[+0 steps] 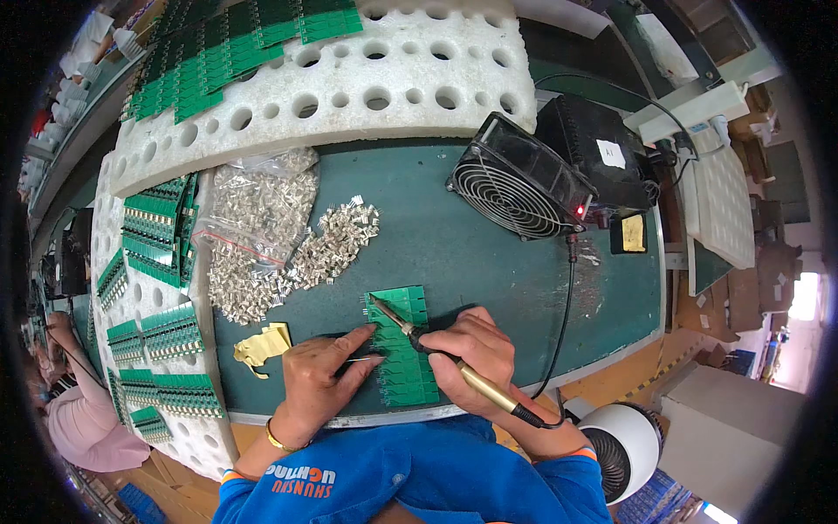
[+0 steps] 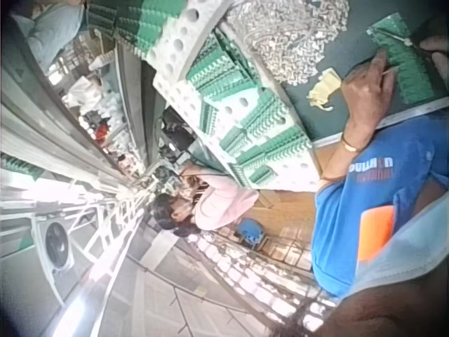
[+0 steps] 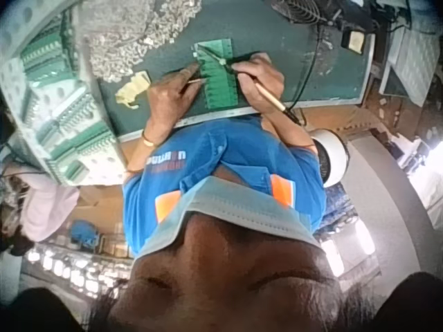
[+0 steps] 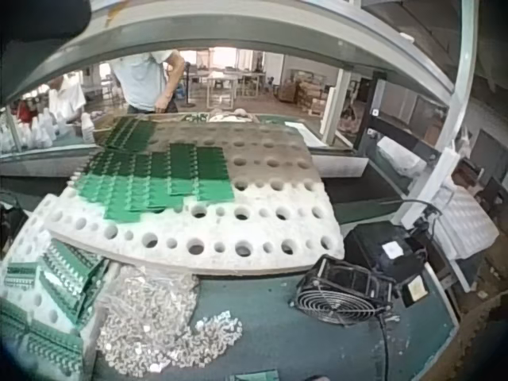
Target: The person solders components onto a circuit board strip using a soldering iron and solder wire, then places the soldered board onto a stack. Afterward, the person takes another circuit board strip and solders components onto it using the soldering iron.
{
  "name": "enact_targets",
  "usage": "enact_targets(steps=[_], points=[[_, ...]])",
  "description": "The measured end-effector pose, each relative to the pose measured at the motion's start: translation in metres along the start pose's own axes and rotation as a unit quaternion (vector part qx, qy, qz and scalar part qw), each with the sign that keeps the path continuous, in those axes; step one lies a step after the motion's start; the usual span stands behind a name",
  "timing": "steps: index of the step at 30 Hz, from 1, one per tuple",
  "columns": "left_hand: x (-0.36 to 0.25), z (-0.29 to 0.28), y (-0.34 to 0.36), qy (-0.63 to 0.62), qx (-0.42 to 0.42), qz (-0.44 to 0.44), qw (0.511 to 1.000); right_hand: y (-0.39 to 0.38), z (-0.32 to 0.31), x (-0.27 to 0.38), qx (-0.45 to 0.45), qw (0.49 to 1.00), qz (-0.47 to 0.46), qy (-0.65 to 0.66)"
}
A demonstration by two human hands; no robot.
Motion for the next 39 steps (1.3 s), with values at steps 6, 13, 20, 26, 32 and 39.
enact_targets(steps=[6,13,20,26,32,39], points=[[-0.004,-0.002,0.001,0.021,0.025,0.022,0.999,0.001,-0.001,0.004,0.014,0.999,-0.014,-0.034],[-0.004,-0.002,0.001,0.033,0.052,0.035,0.997,0.004,-0.002,0.005,0.017,0.999,-0.012,-0.032],[-0.004,-0.001,0.000,0.034,0.052,0.037,0.997,0.004,0.000,0.008,0.032,0.996,-0.047,-0.070],[-0.003,-0.001,0.001,0.037,0.046,0.047,0.997,0.003,0.001,0.007,0.026,0.997,-0.045,-0.065],[-0.003,0.000,0.001,0.033,0.045,0.040,0.998,0.004,0.001,0.007,0.024,0.996,-0.049,-0.069],[-0.002,-0.003,0.001,0.020,0.043,0.033,0.998,0.001,-0.009,0.008,-0.026,0.997,-0.035,-0.061]])
Point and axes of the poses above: each hand's wrist, its own y-axis towards the middle knuckle, its own z-axis out of the palm, x = y × z, the point moved 2 cm from there along y, towards the middle knuckle, and after that the axes turned 12 degrees about z, right-handed, at the moved point
